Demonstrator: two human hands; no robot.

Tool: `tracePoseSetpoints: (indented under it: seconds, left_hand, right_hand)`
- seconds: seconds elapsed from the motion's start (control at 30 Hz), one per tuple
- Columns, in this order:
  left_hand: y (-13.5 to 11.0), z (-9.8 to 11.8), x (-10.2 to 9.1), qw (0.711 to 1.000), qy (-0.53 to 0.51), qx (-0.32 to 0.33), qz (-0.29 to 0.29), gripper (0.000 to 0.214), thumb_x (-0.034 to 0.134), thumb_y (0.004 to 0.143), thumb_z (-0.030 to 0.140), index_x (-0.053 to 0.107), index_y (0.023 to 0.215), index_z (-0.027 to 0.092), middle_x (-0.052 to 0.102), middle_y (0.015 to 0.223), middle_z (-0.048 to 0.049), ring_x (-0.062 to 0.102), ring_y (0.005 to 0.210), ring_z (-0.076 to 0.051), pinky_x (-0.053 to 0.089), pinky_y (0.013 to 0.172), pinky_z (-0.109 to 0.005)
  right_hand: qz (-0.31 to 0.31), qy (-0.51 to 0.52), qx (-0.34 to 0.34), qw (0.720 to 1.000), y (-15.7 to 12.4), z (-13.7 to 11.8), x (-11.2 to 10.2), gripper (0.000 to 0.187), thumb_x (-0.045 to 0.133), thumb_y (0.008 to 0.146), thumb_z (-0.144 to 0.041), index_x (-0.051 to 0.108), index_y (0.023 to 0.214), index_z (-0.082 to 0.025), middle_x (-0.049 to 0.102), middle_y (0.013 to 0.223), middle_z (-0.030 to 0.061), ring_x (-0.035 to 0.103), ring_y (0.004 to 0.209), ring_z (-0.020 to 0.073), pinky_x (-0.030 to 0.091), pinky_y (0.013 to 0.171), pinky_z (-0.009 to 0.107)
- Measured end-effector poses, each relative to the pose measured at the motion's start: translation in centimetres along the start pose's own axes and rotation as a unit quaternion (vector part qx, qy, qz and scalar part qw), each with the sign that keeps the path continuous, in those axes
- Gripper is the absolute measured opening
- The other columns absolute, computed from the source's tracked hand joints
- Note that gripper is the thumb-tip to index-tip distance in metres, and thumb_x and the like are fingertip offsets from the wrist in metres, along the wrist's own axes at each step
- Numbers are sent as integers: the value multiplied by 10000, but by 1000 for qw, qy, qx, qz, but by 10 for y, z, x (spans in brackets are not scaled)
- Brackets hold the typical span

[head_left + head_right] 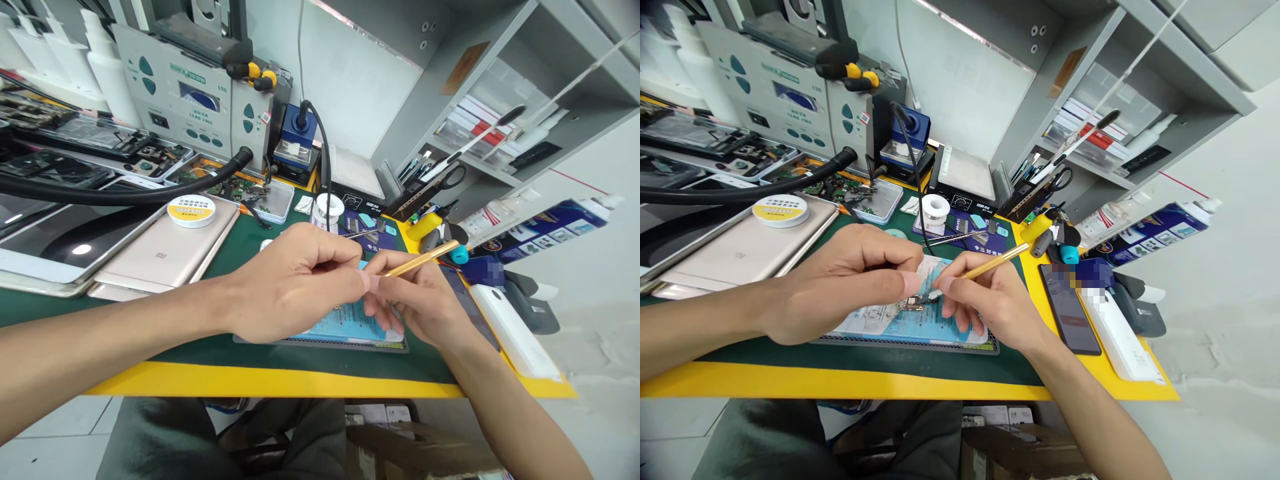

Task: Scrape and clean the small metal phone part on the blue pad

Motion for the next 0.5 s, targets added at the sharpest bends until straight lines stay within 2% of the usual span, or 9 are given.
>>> tracePoseSetpoints:
  seconds: [0.5]
  left_hand:
    - [1,1,1,1000,19,-1,0,379,540,940,251,426,582,202,322,539,77,291,519,-72,224,472,-256]
  right_hand:
    - [-11,-7,-4,1000,0,1,2,141,877,835,-230,759,810,-159,753,615,5,583,402,75,404,330,115]
Point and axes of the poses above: each hand's wrist, its own y-axis towards the middle knuckle, its own x-axis out of the palm, z = x × y, the point moved 9 cm from there along y, towards the middle knuckle
